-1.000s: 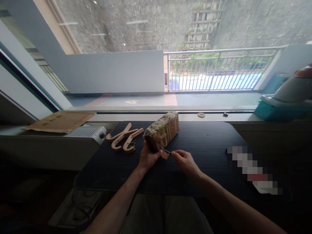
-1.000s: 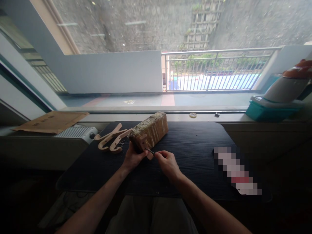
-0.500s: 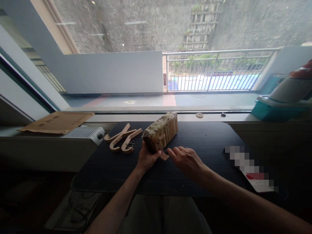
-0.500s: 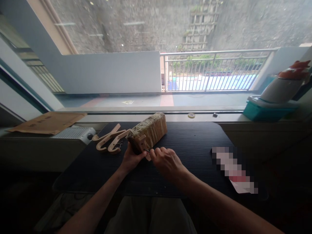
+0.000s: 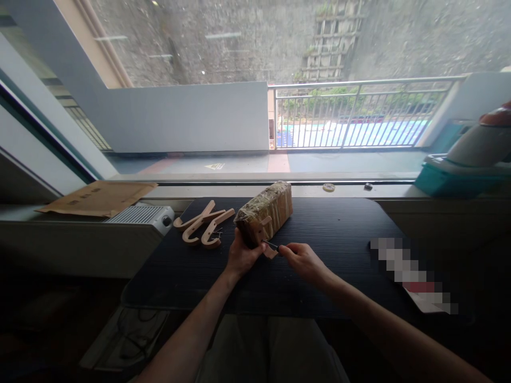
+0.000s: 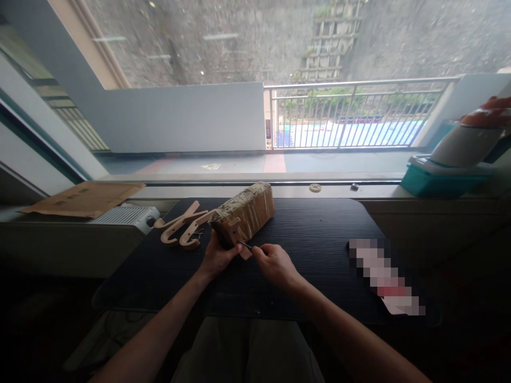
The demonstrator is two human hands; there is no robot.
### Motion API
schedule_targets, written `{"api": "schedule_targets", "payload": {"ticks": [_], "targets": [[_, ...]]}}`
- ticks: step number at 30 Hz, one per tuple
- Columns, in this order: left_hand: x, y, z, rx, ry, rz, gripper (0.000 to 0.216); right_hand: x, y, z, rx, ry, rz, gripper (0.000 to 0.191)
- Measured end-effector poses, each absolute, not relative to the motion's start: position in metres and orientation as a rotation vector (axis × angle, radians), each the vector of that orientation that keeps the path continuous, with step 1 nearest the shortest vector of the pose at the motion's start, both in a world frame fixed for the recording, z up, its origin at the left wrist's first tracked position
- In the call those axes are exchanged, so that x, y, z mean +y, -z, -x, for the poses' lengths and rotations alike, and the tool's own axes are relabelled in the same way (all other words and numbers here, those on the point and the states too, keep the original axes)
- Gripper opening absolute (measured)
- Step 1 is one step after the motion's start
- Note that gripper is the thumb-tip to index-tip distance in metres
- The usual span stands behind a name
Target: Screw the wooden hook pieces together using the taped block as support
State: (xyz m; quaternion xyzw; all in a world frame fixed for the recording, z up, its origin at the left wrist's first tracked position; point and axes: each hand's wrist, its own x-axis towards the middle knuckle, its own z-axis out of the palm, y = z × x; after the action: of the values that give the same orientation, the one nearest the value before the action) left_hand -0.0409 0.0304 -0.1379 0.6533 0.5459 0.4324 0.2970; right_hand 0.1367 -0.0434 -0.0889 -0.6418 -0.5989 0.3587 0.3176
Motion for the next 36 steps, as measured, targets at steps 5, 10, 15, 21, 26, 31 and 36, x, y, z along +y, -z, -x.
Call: {"api": "schedule_targets", "payload": {"ticks": [5, 10, 15, 21, 26, 31, 36], "targets": [[0.026, 0.135, 0.040, 1.474, -1.128, -1.736, 0.058, -0.059, 0.057, -0.138, -2.096, -0.289, 1.810, 0.032], [0.025, 0.130, 0.038, 1.474, -1.146, -1.715, 0.057, -0.063, 0.049, -0.142, -2.544, 0.215, 1.577, 0.023], [0.027, 0.132, 0.039, 1.511, -1.131, -1.707, 0.056, -0.055, 0.066, -0.140, -2.502, 0.188, 1.525, 0.023], [0.031, 0.137, 0.039, 1.488, -1.161, -1.683, 0.055, -0.052, 0.089, -0.126, -1.706, -0.616, 1.728, 0.027], [0.032, 0.139, 0.040, 1.466, -1.164, -1.718, 0.056, -0.045, 0.094, -0.130, -1.457, -1.003, 1.632, 0.037], [0.030, 0.139, 0.041, 1.462, -1.153, -1.737, 0.059, -0.054, 0.067, -0.133, -1.830, -0.586, 1.755, 0.035], [0.025, 0.132, 0.039, 1.492, -1.134, -1.694, 0.057, -0.063, 0.046, -0.133, -2.400, 0.048, 1.628, 0.025]]}}
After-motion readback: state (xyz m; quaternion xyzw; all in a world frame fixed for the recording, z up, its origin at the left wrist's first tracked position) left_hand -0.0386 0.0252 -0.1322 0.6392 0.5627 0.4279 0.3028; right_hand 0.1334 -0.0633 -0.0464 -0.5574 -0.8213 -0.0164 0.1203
